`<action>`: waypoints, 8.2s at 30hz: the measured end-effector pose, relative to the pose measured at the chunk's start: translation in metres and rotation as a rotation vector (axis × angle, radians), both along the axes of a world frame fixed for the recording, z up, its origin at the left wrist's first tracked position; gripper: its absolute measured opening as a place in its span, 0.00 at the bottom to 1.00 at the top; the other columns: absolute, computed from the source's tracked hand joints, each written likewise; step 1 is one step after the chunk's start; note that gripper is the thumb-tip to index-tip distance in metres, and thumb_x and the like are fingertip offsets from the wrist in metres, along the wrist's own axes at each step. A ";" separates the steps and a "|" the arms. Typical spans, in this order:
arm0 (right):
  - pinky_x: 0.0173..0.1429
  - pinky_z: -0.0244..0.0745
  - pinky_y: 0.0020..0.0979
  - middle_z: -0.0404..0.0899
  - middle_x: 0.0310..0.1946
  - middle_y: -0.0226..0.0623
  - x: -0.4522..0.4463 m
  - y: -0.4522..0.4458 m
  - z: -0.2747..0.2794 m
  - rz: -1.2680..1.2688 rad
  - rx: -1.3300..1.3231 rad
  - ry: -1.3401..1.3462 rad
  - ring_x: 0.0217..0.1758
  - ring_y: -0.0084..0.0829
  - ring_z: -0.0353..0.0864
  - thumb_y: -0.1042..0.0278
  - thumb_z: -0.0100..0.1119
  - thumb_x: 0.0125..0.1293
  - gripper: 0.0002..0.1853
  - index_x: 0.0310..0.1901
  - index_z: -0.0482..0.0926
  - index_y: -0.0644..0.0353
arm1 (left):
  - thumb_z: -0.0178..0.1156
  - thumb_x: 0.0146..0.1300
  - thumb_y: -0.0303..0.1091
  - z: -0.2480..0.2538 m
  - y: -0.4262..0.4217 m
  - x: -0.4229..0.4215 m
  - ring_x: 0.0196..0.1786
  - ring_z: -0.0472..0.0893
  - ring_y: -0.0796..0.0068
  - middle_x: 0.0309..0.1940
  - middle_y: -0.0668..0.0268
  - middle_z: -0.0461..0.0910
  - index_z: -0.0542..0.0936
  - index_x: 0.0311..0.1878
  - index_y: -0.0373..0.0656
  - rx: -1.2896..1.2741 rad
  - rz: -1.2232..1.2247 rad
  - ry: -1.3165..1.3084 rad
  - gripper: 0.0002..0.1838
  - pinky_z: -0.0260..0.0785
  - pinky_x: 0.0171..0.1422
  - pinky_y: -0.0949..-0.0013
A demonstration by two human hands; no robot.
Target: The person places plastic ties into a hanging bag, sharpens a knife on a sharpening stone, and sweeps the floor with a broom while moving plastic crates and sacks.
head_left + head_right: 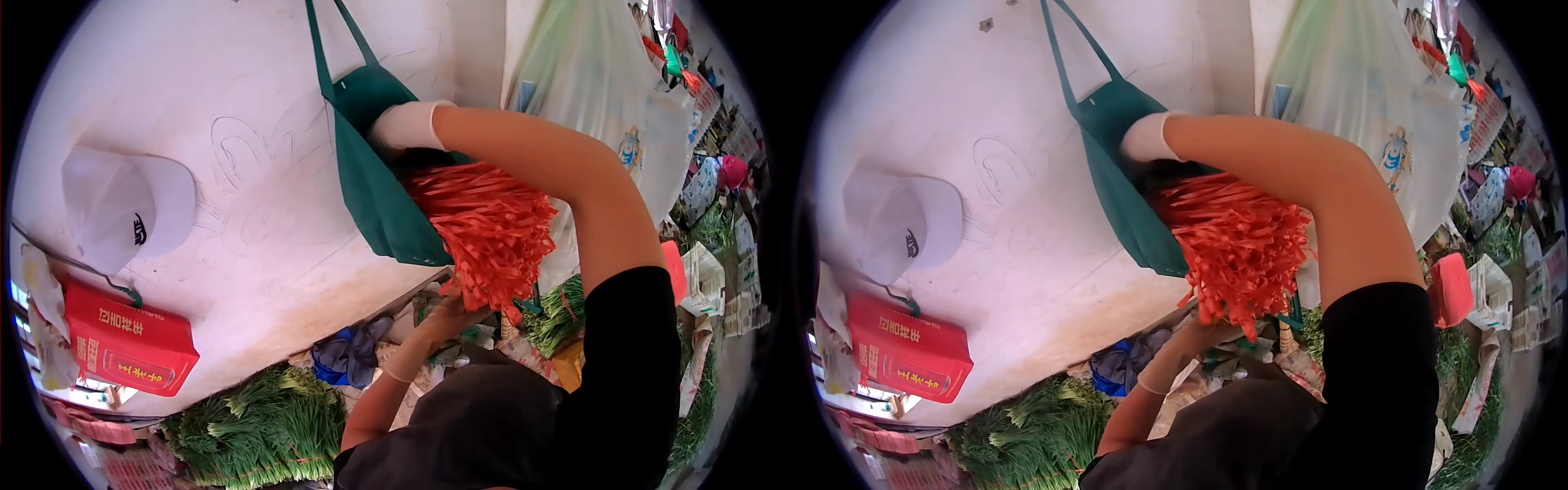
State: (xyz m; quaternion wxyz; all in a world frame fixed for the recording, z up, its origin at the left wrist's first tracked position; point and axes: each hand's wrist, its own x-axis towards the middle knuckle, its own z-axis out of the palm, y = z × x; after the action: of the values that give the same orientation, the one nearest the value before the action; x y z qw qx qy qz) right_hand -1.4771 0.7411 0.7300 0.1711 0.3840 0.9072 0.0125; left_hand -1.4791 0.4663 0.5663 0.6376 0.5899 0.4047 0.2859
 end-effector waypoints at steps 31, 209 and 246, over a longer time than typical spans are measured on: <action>0.33 0.69 0.35 0.73 0.18 0.42 0.190 -0.142 0.144 -0.306 0.466 0.881 0.23 0.39 0.73 0.47 0.62 0.49 0.22 0.28 0.79 0.61 | 0.55 0.60 0.31 0.095 0.019 0.036 0.50 0.75 0.72 0.54 0.61 0.72 0.63 0.63 0.39 0.416 0.092 -0.293 0.27 0.65 0.56 0.69; 0.48 0.73 0.41 0.81 0.35 0.45 0.906 -1.046 -0.760 -2.564 -0.154 0.318 0.43 0.45 0.80 0.62 0.44 0.63 0.18 0.53 0.71 0.53 | 0.59 0.53 0.32 -0.539 -0.462 0.544 0.65 0.60 0.48 0.62 0.44 0.60 0.62 0.63 0.43 0.478 -0.382 1.011 0.32 0.54 0.66 0.57; 0.50 0.73 0.35 0.80 0.41 0.40 0.608 -1.550 -0.623 -2.584 -0.811 0.214 0.47 0.39 0.79 0.64 0.54 0.55 0.15 0.46 0.77 0.53 | 0.60 0.47 0.41 -0.390 -0.643 0.441 0.46 0.78 0.56 0.39 0.51 0.79 0.81 0.41 0.43 0.295 -0.829 1.152 0.18 0.68 0.54 0.62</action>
State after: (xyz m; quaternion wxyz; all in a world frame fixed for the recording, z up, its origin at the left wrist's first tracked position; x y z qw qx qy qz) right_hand -0.8694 -0.8085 0.1066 0.0901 0.8754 -0.1490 -0.4509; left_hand -1.0385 -0.1763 0.1765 0.2928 0.8316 0.3769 -0.2840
